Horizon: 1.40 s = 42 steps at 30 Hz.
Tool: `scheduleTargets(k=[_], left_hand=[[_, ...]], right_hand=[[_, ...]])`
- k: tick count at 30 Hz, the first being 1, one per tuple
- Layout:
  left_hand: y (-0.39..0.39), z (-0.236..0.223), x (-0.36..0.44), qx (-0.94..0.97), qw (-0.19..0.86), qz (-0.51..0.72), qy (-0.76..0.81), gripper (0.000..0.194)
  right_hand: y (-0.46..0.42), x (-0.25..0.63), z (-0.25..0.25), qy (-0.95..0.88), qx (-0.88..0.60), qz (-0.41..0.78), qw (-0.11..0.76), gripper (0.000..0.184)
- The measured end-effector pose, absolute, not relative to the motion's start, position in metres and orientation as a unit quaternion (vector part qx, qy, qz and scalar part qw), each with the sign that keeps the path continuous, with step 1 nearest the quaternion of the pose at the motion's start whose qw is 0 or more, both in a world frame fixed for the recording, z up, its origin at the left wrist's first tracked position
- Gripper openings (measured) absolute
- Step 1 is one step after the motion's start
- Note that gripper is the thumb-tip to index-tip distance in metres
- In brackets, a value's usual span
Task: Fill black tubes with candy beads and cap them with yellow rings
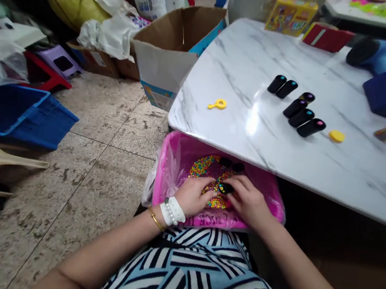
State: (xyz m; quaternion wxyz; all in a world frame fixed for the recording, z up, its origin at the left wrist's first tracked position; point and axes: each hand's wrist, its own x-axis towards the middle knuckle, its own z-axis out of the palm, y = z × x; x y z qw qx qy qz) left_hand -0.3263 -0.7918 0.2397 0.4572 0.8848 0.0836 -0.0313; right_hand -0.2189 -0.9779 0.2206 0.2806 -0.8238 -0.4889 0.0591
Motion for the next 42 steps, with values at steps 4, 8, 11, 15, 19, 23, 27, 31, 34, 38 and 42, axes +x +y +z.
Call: scheduleTargets(k=[4,8,11,15,19,23,27,31,34,38,42], left_hand=[[-0.790,0.234,-0.322,0.861,0.495,-0.085,0.076,0.044],[-0.784,0.225,-0.321,0.742,0.650,-0.136,0.096,0.044],[-0.781,0.225,-0.320,0.615,0.754,-0.180,0.142,0.041],[-0.779,0.228,-0.323,0.548,0.789,-0.176,0.214,0.039],[-0.777,0.229,-0.327,0.541,0.796,-0.189,0.195,0.037],[-0.771,0.236,-0.329,0.539,0.815,-0.189,0.096,0.041],[-0.763,0.240,-0.332,0.531,0.828,-0.167,0.066,0.044],[-0.760,0.236,-0.337,0.494,0.852,-0.161,0.068,0.043],[-0.759,0.231,-0.338,0.484,0.855,-0.167,0.084,0.046],[-0.760,0.228,-0.334,0.477,0.852,-0.196,0.089,0.055],[-0.764,0.227,-0.328,0.434,0.868,-0.224,0.086,0.053]], right_hand=[[-0.986,-0.219,0.220,-0.505,-0.834,0.040,0.220,0.032],[-0.981,-0.223,0.223,-0.517,-0.823,0.040,0.233,0.031],[-0.972,-0.225,0.227,-0.493,-0.820,0.046,0.287,0.028],[-0.965,-0.226,0.230,-0.466,-0.813,0.062,0.345,0.029],[-0.965,-0.226,0.231,-0.454,-0.809,0.101,0.359,0.025],[-0.967,-0.225,0.233,-0.377,-0.774,0.235,0.451,0.031],[-0.966,-0.228,0.237,-0.304,-0.755,0.280,0.509,0.030],[-0.962,-0.234,0.238,-0.285,-0.762,0.285,0.507,0.030],[-0.958,-0.236,0.241,-0.303,-0.793,0.251,0.466,0.029],[-0.959,-0.236,0.247,-0.345,-0.816,0.182,0.426,0.027],[-0.965,-0.240,0.250,-0.408,-0.837,0.089,0.352,0.031]])
